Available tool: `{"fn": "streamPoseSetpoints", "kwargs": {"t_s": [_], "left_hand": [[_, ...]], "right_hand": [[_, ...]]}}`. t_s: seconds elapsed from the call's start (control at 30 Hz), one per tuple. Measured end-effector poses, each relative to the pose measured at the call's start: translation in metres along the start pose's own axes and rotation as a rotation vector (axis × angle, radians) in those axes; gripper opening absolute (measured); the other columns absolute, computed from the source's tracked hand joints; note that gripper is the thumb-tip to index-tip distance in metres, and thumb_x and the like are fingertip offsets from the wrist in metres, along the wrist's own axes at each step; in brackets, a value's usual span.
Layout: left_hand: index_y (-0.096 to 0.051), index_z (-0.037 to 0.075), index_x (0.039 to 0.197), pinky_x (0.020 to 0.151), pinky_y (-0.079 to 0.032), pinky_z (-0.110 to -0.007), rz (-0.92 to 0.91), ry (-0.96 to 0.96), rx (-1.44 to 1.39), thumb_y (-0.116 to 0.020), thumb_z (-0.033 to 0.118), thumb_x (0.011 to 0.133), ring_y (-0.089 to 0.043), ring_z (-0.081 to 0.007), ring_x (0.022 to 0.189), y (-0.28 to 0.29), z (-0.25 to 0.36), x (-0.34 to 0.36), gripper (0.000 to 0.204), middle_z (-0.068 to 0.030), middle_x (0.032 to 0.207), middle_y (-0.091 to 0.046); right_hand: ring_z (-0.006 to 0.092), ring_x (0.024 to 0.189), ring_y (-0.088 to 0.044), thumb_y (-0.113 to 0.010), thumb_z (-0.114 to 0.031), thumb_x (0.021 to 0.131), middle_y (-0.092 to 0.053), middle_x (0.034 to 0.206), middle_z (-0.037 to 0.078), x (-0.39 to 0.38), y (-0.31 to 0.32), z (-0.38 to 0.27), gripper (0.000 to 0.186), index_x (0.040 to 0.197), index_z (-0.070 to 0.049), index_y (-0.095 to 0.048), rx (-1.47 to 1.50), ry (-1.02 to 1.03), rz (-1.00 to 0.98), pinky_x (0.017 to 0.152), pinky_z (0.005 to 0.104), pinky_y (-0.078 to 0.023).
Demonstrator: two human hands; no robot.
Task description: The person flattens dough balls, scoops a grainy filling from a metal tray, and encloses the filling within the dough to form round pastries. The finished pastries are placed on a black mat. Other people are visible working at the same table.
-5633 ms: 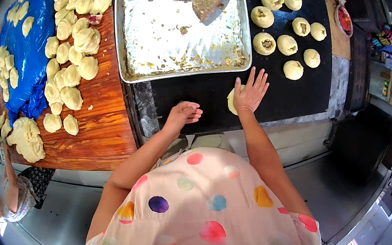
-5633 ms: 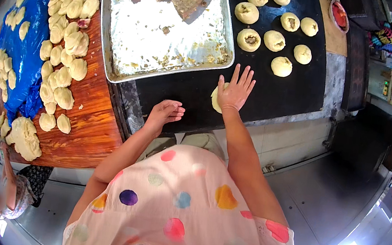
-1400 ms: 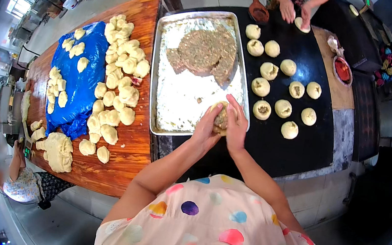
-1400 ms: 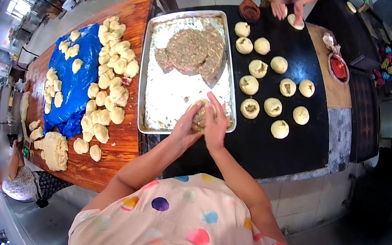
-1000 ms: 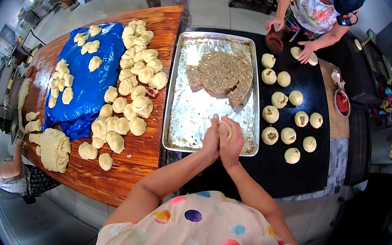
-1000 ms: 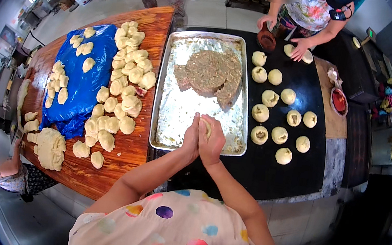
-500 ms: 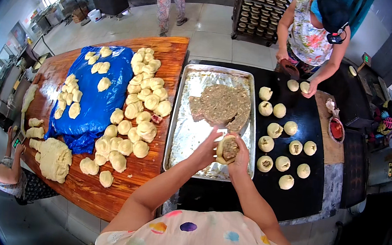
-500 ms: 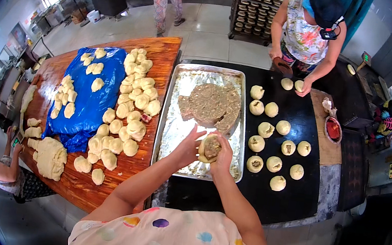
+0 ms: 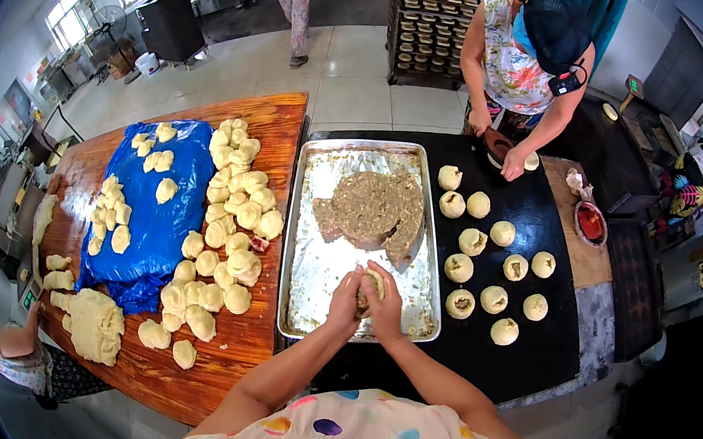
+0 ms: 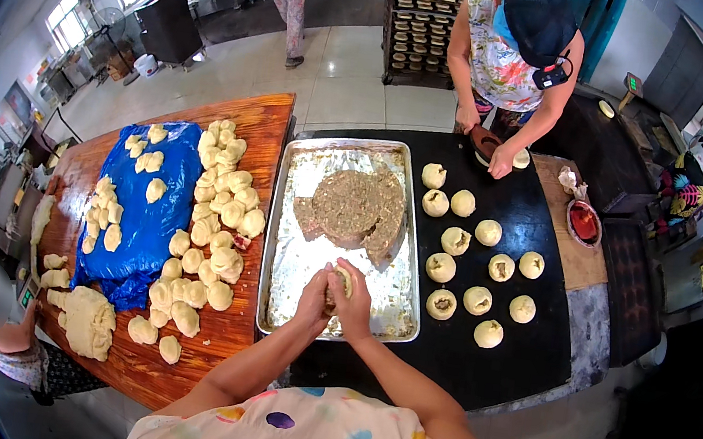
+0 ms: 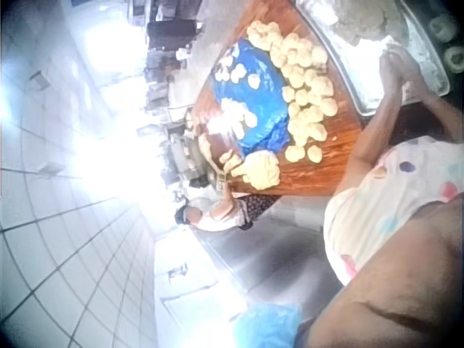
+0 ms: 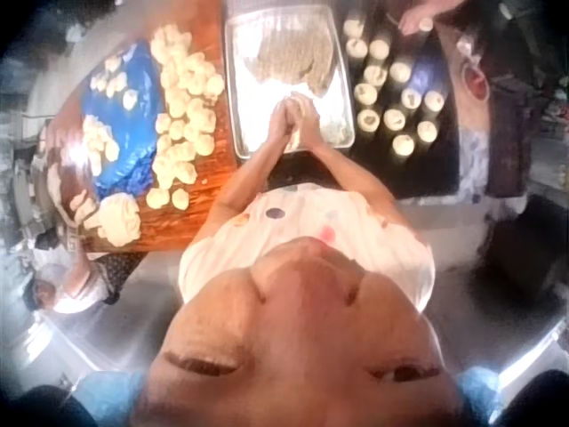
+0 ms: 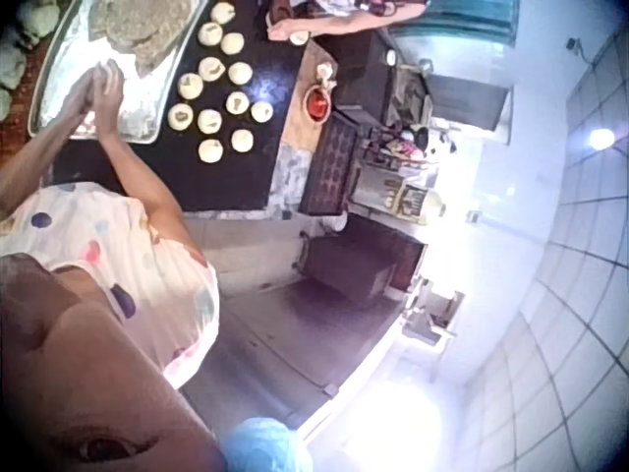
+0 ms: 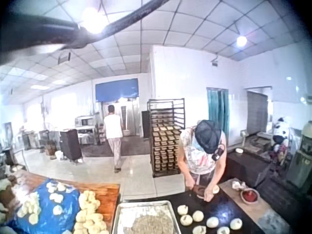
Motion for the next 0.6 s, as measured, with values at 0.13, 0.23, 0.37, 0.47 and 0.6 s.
{"fn": "streamPoseSetpoints", "kwargs": {"t_s": [0.13, 0.23, 0.37, 0.47, 0.6], "left_hand": [[-0.066, 0.008, 0.095, 0.060, -0.049, -0.029, 0.040, 0.072, 0.019, -0.047, 0.064, 0.095, -0.061, -0.0136, 0.070, -0.004, -0.002, -0.009, 0.059, -0.0047, 0.086, -0.067], [-0.067, 0.007, 0.093, 0.056, -0.044, -0.030, 0.051, -0.090, 0.350, -0.041, 0.064, 0.097, -0.057, -0.0128, 0.065, 0.009, 0.002, 0.007, 0.063, -0.0030, 0.080, -0.064], [-0.067, 0.007, 0.098, 0.058, -0.043, -0.031, 0.025, -0.037, 0.707, -0.034, 0.065, 0.099, -0.056, -0.0128, 0.068, 0.001, 0.011, 0.010, 0.067, -0.0032, 0.082, -0.064], [-0.048, 0.008, 0.136, 0.092, -0.049, -0.036, -0.118, 0.015, 0.124, -0.033, 0.069, 0.096, -0.061, -0.0196, 0.106, -0.018, 0.013, 0.008, 0.075, -0.0136, 0.119, -0.061], [-0.058, 0.006, 0.120, 0.086, -0.050, -0.031, -0.215, 0.012, -0.225, -0.041, 0.055, 0.101, -0.060, -0.0158, 0.101, -0.028, 0.007, 0.001, 0.055, -0.0073, 0.108, -0.063]], "right_hand": [[0.0264, 0.106, -0.064, -0.053, -0.022, 0.100, -0.069, 0.112, 0.015, 0.003, -0.008, 0.009, 0.029, 0.111, 0.001, -0.067, -0.077, -0.080, -0.134, 0.103, 0.0386, -0.043], [0.0314, 0.099, -0.067, -0.053, -0.018, 0.099, -0.070, 0.100, 0.017, -0.006, -0.010, -0.027, 0.025, 0.103, 0.002, -0.068, -0.347, 0.259, 0.035, 0.103, 0.0445, -0.044], [0.0330, 0.094, -0.066, -0.052, -0.017, 0.100, -0.070, 0.097, 0.018, -0.009, 0.004, -0.030, 0.024, 0.100, 0.002, -0.068, -0.307, 0.265, 0.169, 0.103, 0.0455, -0.044], [0.0184, 0.091, -0.062, -0.049, -0.021, 0.103, -0.070, 0.095, 0.011, 0.003, 0.012, -0.005, 0.030, 0.099, 0.002, -0.068, 0.074, -0.074, 0.168, 0.093, 0.0320, -0.044], [0.0187, 0.093, -0.062, -0.057, -0.016, 0.098, -0.068, 0.094, 0.009, 0.002, -0.001, -0.022, 0.020, 0.096, 0.001, -0.068, 0.130, 0.077, 0.234, 0.087, 0.0309, -0.046]]}}
Point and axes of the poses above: each hand's wrist, its own x-axis towards the middle knuckle, its own y-axis out of the back of the hand, z = x × y, the point moved 10 cm from there along x, towards the middle knuckle
